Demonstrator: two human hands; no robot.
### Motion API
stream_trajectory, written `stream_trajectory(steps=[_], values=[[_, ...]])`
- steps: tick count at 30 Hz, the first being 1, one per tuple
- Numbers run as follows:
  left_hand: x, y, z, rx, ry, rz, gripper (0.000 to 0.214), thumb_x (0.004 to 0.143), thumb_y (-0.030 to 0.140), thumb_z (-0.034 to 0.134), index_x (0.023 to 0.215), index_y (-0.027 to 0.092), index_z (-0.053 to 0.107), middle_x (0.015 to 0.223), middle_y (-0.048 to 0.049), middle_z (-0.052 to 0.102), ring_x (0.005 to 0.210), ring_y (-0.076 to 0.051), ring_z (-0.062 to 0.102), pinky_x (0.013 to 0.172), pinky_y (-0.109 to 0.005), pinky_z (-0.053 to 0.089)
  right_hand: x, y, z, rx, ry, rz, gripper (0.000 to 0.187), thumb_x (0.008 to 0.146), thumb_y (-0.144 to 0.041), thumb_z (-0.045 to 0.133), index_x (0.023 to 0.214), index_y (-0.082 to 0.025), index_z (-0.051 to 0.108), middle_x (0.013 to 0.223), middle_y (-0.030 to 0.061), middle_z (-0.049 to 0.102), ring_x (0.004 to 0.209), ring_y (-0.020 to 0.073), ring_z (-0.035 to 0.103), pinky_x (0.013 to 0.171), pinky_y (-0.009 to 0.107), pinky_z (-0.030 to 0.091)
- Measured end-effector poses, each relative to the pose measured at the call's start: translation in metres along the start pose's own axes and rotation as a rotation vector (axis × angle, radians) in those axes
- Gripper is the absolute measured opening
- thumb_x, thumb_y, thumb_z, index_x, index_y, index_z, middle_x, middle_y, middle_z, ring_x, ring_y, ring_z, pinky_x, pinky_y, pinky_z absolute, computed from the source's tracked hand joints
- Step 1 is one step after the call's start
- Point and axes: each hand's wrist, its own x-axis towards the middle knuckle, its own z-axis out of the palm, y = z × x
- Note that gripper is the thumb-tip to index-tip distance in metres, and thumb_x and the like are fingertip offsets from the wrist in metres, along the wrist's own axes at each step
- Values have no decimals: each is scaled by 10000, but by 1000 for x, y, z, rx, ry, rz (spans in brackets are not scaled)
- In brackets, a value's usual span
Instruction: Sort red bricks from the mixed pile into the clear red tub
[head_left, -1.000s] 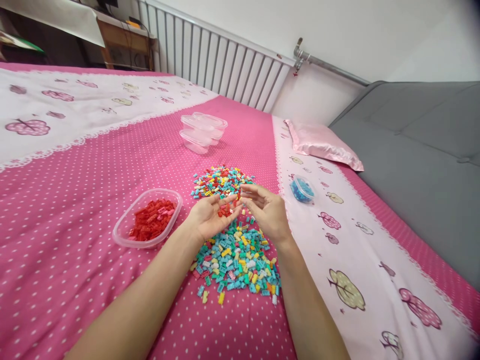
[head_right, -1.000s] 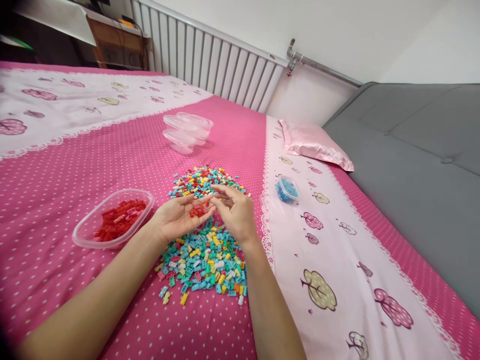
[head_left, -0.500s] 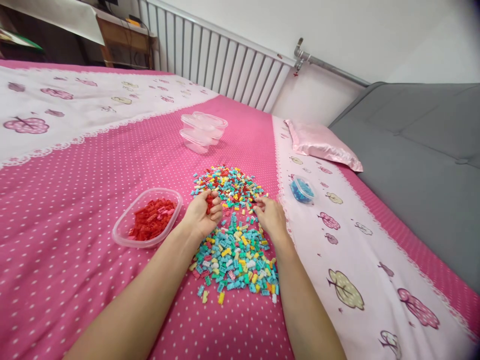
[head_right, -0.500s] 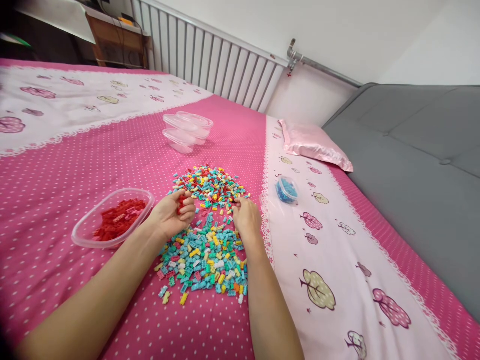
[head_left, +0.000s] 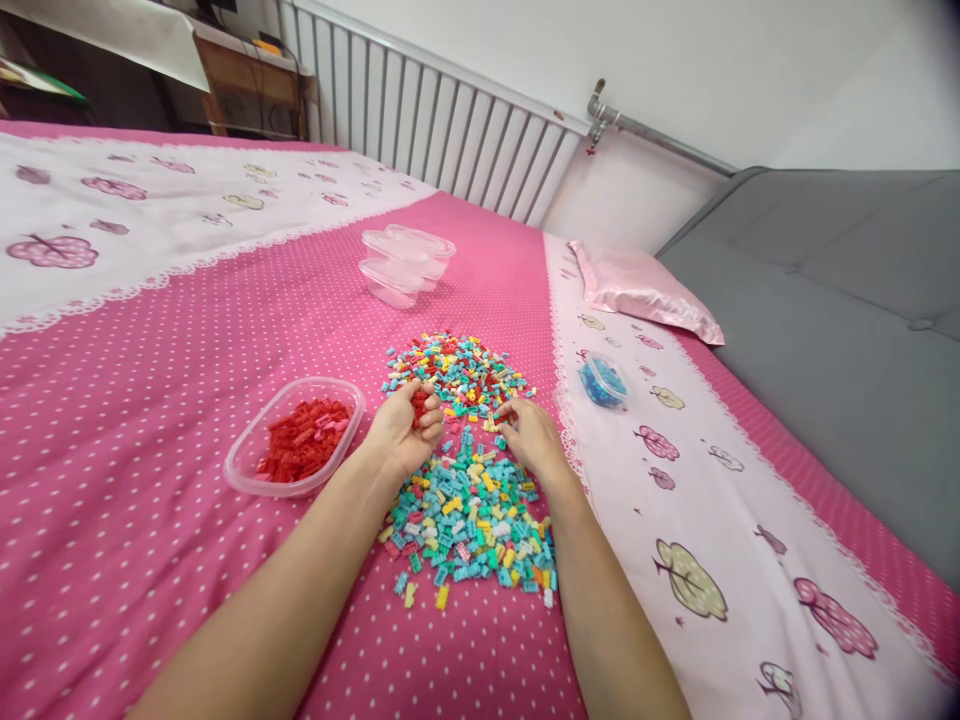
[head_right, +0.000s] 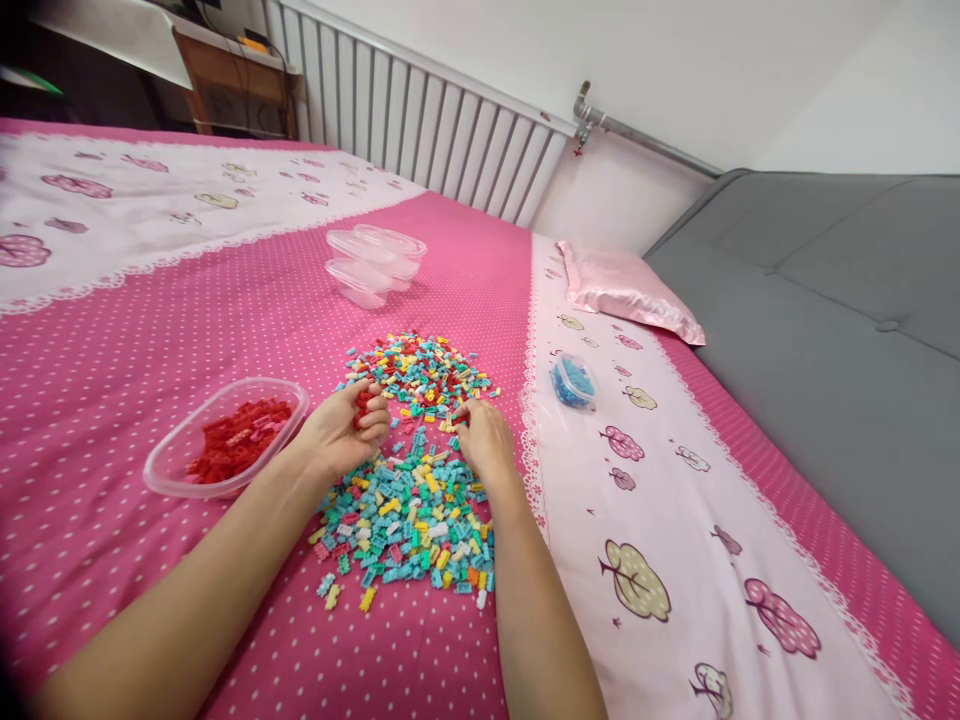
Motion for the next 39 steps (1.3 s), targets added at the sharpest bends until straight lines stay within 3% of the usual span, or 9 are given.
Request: stream_trajectory(steps=[9,25,29,34,39], values=[[3,-1,-3,2,2,-2,250,887,169,306,662,154,414,531,17,395,350,-43,280,300,-123,217,-1,-4,-5,7,20,52,145,678,-169,545,800,-201,616,736,8,619,666,141,560,617,247,399],[3,0,-2,-3,21,1,256,861,140,316,629,147,424,521,0,407,365,-47,288,314,-116,248,-1,1,-16,123,81,117,96,652,-206,574,738,-208,615,800,6,679,761,169,621,713,287,446],[2,0,-1,6,20,-5,265,862,148,314,623,145,429,525,-6,417,368,-50,293,313,-120,258,-2,3,-24,206,77,158,94,636,-248,593,717,-204,612,790,6,680,754,176,621,691,289,454],[1,0,0,20,31,-26,257,866,164,320,654,136,463,557,-31,450,410,-68,375,329,-132,322,-3,2,-33,372,182,144,129,633,-260,604,737,-185,603,793,30,673,736,176,631,700,297,477],[-2,-4,2,38,21,-86,245,875,155,320,906,72,548,799,-131,568,648,-131,573,534,-198,512,-10,-22,-42,686,192,11,180,676,-284,618,806,-169,573,818,41,652,693,157,636,674,291,510]])
